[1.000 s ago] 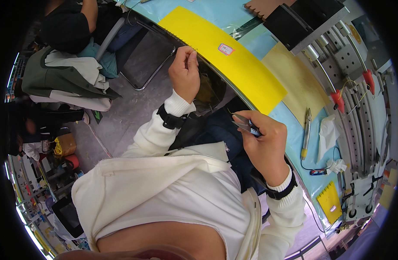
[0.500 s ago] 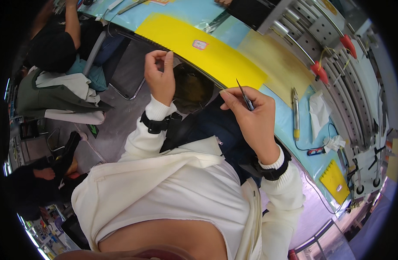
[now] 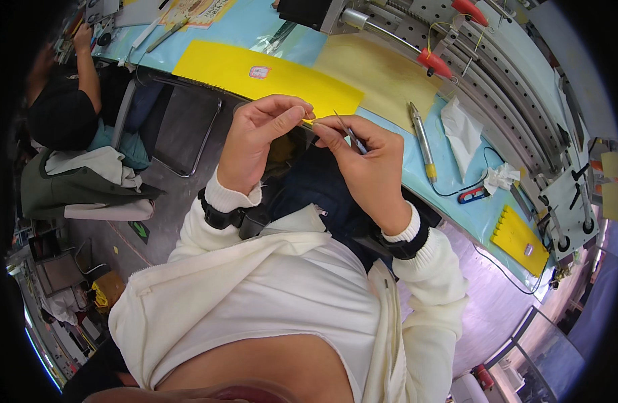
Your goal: The person assembles small electronic components at a workbench, using tweezers to place parts and a soldering iron to join them. They repeatedly pick up components, position them on a jig, and solder connections while seated at the station.
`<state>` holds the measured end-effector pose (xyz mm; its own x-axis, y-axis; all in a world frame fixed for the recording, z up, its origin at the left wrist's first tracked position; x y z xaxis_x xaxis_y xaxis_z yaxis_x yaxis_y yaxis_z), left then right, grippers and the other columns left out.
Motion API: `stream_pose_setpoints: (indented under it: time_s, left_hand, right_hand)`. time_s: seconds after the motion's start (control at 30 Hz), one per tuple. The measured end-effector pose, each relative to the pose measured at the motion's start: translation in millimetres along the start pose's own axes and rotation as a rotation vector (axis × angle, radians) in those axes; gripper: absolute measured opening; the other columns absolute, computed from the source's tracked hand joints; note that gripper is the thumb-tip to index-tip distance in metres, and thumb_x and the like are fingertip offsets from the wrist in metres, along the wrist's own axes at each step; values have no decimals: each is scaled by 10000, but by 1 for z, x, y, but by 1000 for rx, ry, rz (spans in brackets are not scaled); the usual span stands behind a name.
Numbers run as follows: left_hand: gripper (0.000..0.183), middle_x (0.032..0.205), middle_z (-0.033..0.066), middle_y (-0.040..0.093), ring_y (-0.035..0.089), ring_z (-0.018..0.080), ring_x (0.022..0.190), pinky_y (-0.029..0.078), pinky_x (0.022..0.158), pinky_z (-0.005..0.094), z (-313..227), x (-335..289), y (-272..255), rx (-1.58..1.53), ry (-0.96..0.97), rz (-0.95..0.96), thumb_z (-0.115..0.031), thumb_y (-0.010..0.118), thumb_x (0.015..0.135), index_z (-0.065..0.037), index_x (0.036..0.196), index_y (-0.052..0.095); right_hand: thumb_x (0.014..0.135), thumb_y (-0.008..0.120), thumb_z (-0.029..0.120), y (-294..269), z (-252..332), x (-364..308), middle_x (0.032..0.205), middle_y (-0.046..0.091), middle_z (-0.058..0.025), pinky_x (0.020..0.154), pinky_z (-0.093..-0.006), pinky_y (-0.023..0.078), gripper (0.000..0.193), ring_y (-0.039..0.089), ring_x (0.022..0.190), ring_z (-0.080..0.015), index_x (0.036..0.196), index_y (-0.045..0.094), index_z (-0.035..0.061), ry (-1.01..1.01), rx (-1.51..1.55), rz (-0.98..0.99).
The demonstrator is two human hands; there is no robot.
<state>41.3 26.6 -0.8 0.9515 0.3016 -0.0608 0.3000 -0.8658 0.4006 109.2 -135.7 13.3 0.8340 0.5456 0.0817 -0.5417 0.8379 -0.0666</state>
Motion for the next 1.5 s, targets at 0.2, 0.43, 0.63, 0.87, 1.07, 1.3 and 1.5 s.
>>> stream_pose_setpoints:
  time_s: [0.2,0.43,0.63,0.87,1.07,1.3,1.5]
  left_hand:
    - [84,955,34,675,617,115,893,461,873,251,3,0,4,200,98,-57,-60,712,919,14,950,685]
    - [106,909,88,679,625,230,913,463,850,328,-3,2,3,643,409,-130,-84,776,804,-19,857,712]
    - [107,907,93,663,618,232,908,459,860,325,-3,0,4,642,422,-121,-75,773,808,-10,845,696]
    - [96,915,95,656,622,229,903,467,860,325,-3,4,-2,587,425,-194,-51,744,840,12,861,674]
    - [95,925,97,659,626,224,902,469,863,322,-6,5,-3,563,390,-202,-51,736,850,18,863,673]
    - [103,906,97,659,628,222,893,471,851,316,-4,4,0,583,383,-173,-50,744,839,26,854,675]
    - [95,916,91,642,602,184,894,450,849,282,-1,5,4,564,362,-117,7,723,839,52,863,644]
  right_hand:
    - [896,732,44,-1,1,-3,786,688,-30,656,-207,474,121,640,703,-87,997,737,-22,36,28,55]
    - [878,742,94,-2,3,3,624,573,15,545,-210,363,133,492,591,-33,952,737,-17,124,-28,86]
    - [869,746,126,-1,-4,8,601,457,43,532,-229,300,164,359,583,-39,886,714,-33,43,-107,64]
    - [882,744,125,-5,-10,4,627,449,93,543,-226,242,137,341,588,-12,923,734,-5,99,-98,102]
    - [869,758,131,-3,-6,4,609,387,89,547,-231,228,165,320,587,-18,977,752,7,110,-119,110]
    - [836,771,115,4,1,12,601,426,53,524,-224,306,169,348,570,-42,950,751,-9,50,-52,54]
    - [815,751,134,-4,-9,10,641,634,-162,523,-333,447,142,572,521,-257,888,752,13,-125,-159,22]
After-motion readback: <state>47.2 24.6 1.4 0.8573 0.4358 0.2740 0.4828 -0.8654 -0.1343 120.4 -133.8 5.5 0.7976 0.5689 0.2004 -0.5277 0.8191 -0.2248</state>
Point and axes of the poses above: each hand's wrist, its own x-axis towards the middle knuckle, its own y-axis out of the palm, z = x × y, the point moved 2 cm from there along x, towards the middle knuckle
